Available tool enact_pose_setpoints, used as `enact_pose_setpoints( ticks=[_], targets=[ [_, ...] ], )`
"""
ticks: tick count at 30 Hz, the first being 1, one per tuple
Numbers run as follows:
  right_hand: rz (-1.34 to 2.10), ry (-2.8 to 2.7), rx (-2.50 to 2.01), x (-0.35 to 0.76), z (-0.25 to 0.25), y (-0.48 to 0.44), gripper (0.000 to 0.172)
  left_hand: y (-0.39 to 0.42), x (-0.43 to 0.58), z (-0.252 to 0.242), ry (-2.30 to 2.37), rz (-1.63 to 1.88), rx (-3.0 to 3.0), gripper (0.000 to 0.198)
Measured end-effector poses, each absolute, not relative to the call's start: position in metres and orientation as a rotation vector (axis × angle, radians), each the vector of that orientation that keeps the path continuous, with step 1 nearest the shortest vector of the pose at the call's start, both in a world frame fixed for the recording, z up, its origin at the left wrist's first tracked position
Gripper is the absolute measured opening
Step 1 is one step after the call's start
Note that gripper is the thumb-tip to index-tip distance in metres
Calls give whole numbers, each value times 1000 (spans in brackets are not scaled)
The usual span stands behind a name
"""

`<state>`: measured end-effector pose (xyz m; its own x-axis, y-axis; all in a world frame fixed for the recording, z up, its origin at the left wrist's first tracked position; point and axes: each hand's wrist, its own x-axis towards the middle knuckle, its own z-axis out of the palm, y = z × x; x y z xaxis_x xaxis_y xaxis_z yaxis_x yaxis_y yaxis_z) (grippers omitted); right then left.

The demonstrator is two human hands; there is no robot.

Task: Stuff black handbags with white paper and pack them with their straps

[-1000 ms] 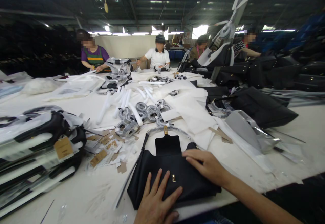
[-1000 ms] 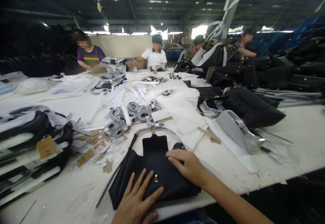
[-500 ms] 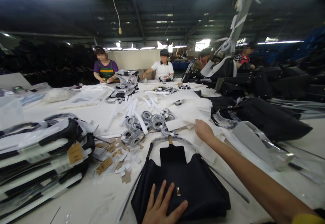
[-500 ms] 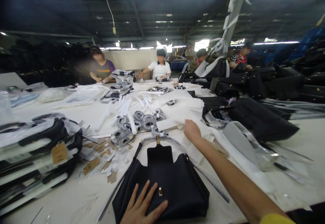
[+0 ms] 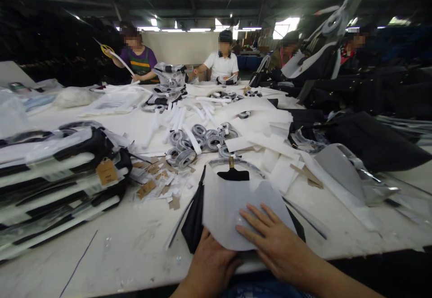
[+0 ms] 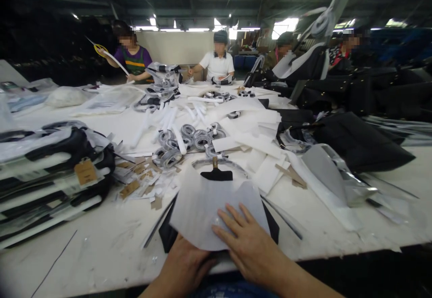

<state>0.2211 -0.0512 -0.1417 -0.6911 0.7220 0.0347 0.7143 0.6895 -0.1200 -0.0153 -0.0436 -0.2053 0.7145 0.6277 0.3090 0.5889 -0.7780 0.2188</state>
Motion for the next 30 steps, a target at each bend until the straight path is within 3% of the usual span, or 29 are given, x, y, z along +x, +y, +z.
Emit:
enact_pose_setpoints(
  ticks=[3, 13, 18, 27, 30],
  targets=[
    [220, -2824, -1269, 226, -155, -53, 80, -46, -15, -207, 1005, 583, 2782, 44],
    [428, -2865, -1123, 247, -139, -44, 74, -51, -16, -214, 1120, 684, 2915, 48],
    [556, -2885, -1113, 250, -145, -41, 72, -61, -27, -212, 1040, 557, 2930, 47],
    [531, -2814, -1071, 255, -158, -44, 72, -56, -22, -124, 754, 623, 2683, 21],
    [551, -2801, -1084, 256, -156, -45, 71, -23, -4, -120, 812, 595, 2664, 29]
  ],
)
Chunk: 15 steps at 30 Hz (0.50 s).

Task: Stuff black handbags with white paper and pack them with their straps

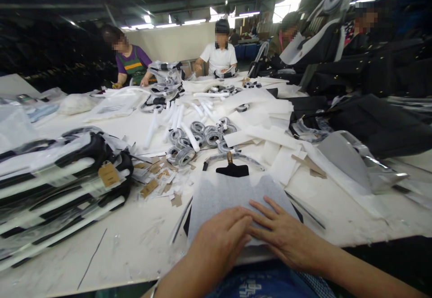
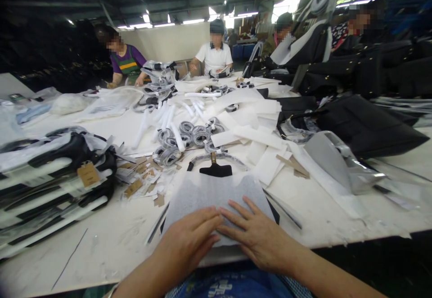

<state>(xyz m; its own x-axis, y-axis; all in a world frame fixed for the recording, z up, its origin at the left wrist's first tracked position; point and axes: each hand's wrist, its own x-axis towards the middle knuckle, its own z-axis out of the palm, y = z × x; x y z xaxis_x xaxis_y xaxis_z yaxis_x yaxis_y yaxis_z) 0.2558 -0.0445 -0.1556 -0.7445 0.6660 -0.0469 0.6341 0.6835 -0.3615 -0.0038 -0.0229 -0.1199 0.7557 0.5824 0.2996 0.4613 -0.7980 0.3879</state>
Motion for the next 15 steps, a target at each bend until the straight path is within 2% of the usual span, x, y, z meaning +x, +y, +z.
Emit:
enact_pose_setpoints(
  ticks=[4, 7, 11, 15],
  targets=[
    [713, -2756, -1125, 259, -153, -42, 65, 6, -4, -155, 864, 413, 2631, 45],
    [839, -2646, -1223, 260, -158, -36, 63, 5, -11, -178, 914, 459, 2593, 45],
    [752, -2561, -1297, 255, -169, -29, 49, -2, -12, -188, 952, 573, 2573, 43],
    [619, -2586, -1291, 248, -172, -27, 43, -1, -11, -189, 958, 605, 2550, 42]
  ],
)
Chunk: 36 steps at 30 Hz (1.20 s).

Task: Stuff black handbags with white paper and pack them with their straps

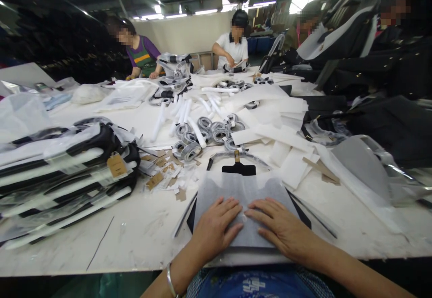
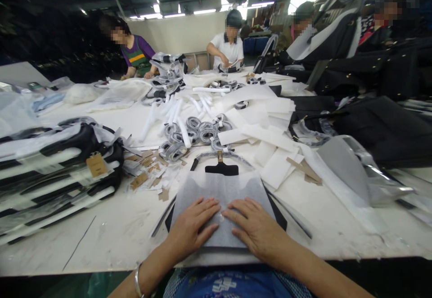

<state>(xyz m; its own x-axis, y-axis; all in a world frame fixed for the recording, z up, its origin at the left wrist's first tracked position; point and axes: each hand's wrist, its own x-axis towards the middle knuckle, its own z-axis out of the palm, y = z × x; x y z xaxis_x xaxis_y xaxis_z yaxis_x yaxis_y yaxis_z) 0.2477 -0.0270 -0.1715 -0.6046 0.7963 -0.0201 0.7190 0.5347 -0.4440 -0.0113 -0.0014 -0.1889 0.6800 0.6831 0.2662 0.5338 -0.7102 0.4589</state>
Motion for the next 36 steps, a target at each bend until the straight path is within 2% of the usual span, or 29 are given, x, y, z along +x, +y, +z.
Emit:
enact_pose_setpoints(
  ticks=[15, 21, 25, 29, 36],
  targets=[
    [477, -2699, -1187, 248, -175, -27, 39, -2, -11, -188, 970, 646, 2510, 42],
    [445, -2694, -1143, 253, -181, -29, 52, -3, -12, -189, 951, 650, 2559, 41],
    [395, -2770, -1182, 249, -180, -28, 52, -5, -10, -187, 982, 557, 2591, 39],
    [324, -2788, -1230, 245, -179, -27, 53, -4, -12, -181, 975, 398, 2614, 48],
    [216, -2821, -1212, 257, -177, -26, 65, 4, -27, -178, 912, 203, 2775, 69]
  ],
)
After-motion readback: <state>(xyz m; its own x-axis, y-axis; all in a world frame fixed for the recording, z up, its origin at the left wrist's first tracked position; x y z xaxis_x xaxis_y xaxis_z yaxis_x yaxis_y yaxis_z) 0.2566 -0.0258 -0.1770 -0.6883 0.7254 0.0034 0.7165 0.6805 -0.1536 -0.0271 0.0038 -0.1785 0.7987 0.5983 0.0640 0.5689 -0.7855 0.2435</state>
